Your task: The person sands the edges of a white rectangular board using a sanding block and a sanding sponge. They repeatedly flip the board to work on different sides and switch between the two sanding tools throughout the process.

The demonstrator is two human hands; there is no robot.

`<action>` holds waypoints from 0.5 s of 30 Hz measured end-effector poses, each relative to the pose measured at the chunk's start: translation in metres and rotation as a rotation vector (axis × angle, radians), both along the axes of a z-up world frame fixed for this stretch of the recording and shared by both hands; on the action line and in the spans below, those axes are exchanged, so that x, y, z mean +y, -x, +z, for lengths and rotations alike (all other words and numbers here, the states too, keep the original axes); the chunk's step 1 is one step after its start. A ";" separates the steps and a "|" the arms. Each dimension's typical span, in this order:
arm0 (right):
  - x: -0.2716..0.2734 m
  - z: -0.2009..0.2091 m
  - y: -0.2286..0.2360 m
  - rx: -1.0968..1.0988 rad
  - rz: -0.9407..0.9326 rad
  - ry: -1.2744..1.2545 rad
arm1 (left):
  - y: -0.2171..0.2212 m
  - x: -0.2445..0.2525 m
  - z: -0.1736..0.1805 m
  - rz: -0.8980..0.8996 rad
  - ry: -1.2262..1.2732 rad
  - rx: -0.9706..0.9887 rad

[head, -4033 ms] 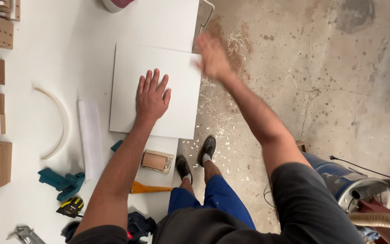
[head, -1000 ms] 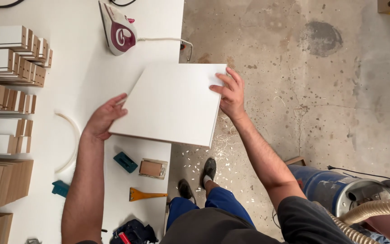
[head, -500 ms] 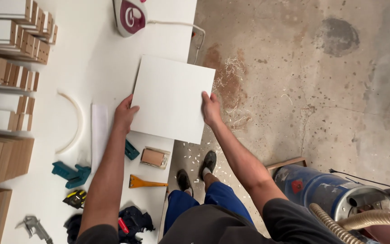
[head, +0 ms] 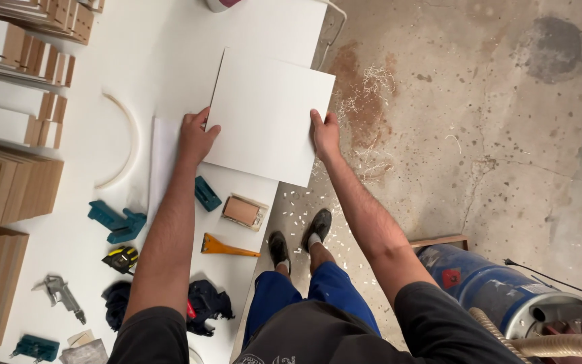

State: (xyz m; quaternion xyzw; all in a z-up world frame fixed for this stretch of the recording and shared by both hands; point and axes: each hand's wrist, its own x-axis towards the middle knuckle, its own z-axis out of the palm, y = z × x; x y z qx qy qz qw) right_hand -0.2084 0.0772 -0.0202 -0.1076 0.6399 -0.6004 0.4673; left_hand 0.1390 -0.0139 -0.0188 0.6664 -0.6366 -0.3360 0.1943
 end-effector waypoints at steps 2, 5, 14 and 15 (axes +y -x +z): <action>0.010 -0.009 0.007 1.057 0.077 -0.046 | -0.004 0.012 0.022 -0.020 0.017 0.011; 0.050 0.064 -0.082 0.745 0.329 0.216 | -0.011 0.029 0.045 -0.197 0.252 0.009; 0.070 -0.008 -0.281 1.403 0.984 0.201 | -0.002 -0.011 -0.013 -0.199 0.123 -0.253; 0.074 0.009 -0.275 1.403 0.983 0.192 | -0.003 -0.009 -0.006 -0.205 0.120 -0.249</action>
